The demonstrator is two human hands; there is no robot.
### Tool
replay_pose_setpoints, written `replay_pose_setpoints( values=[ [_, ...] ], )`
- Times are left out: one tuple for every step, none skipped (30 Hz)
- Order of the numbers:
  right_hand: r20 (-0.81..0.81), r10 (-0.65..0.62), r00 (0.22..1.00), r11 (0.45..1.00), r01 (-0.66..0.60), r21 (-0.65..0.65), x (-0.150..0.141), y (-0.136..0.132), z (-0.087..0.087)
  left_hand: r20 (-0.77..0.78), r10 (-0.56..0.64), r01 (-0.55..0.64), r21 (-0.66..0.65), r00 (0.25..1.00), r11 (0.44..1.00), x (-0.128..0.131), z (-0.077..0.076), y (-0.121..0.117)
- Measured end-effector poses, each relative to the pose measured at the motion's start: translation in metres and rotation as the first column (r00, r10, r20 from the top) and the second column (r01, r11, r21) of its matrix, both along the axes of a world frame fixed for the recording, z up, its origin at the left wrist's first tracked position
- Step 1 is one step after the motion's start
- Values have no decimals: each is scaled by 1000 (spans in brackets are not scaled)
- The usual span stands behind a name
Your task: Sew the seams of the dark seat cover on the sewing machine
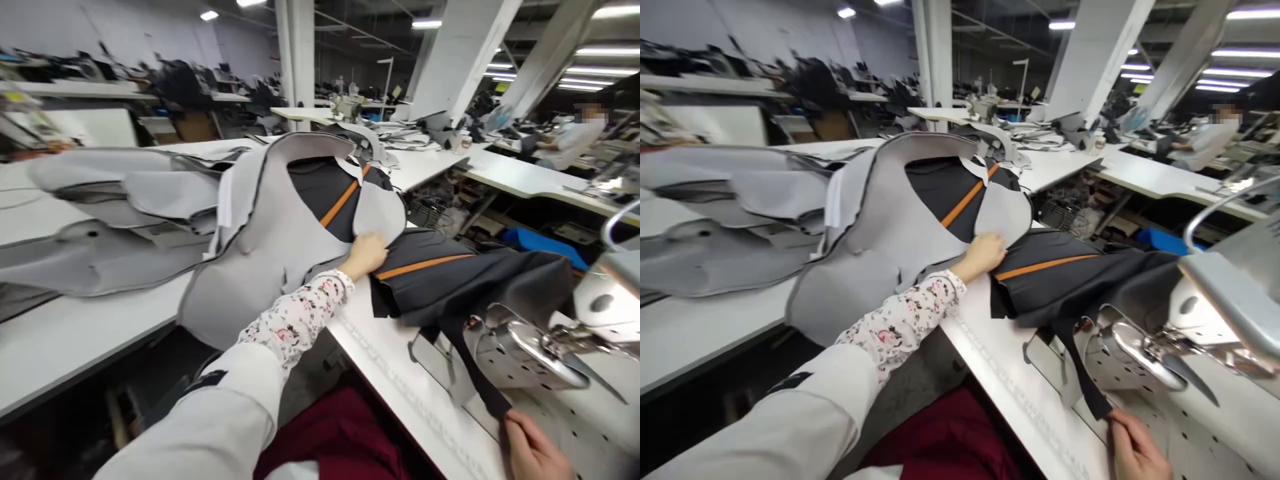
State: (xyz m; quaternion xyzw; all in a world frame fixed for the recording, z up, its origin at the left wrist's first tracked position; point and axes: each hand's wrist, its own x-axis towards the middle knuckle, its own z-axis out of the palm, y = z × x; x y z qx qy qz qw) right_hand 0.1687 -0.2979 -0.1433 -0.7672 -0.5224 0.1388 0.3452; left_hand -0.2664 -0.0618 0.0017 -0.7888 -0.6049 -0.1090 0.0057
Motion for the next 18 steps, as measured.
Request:
replay_pose_setpoints(
  values=[
    [2,2,1000,1000,-2,-16,-2,0,1,-2,50,-50,-33,999,998,-3,-2,7],
    [0,6,1000,1000,-6,-23,-4,-1,3,-7,91,-91,-68,996,993,-6,-5,10],
    [-2,10,1000,1000,-10,-25,-7,-1,4,-13,119,-120,-102,993,988,-8,-7,11],
    [-3,16,1000,999,-16,-31,-9,-1,5,-18,138,-139,-129,990,982,-10,-8,9],
    [-4,21,1000,999,-21,-38,-11,-2,6,-20,152,-153,-144,988,978,-12,-8,5],
    [-3,26,1000,999,-26,-47,-11,-2,6,-19,167,-168,-147,986,975,-15,-6,-1],
    [-5,33,999,998,-33,-51,-11,-2,7,-14,188,-188,-141,982,972,-19,-4,-8],
    [-9,41,999,998,-41,-48,-11,-2,7,-8,217,-216,-130,976,968,-25,0,-14],
    [-14,53,998,998,-54,-41,-10,-2,7,0,251,-249,-123,968,961,-31,3,-21],
    [-20,67,998,997,-67,-29,-10,-1,7,6,284,-281,-125,959,951,-37,7,-27],
    [-26,81,996,997,-81,-14,-10,-1,8,10,309,-304,-138,951,943,-43,10,-33],
    [-31,96,995,995,-96,2,-10,0,8,13,317,-311,-159,948,937,-46,13,-39],
    [-35,110,993,994,-109,17,-11,0,8,16,306,-298,-184,952,937,-46,16,-46],
    [-40,120,992,992,-119,30,-11,1,9,22,275,-264,-205,961,942,-43,18,-54],
    [-46,130,990,991,-128,42,-13,1,9,33,225,-212,-219,974,952,-36,20,-64],
    [-55,138,989,989,-135,54,-14,1,9,50,161,-146,-227,986,963,-27,22,-77],
    [-64,147,987,988,-143,60,-15,1,9,71,85,-66,-233,994,970,-15,23,-92],
    [-72,154,985,987,-150,65,-17,0,10,98,1,22,-238,995,971,-4,23,-109]
  ],
)
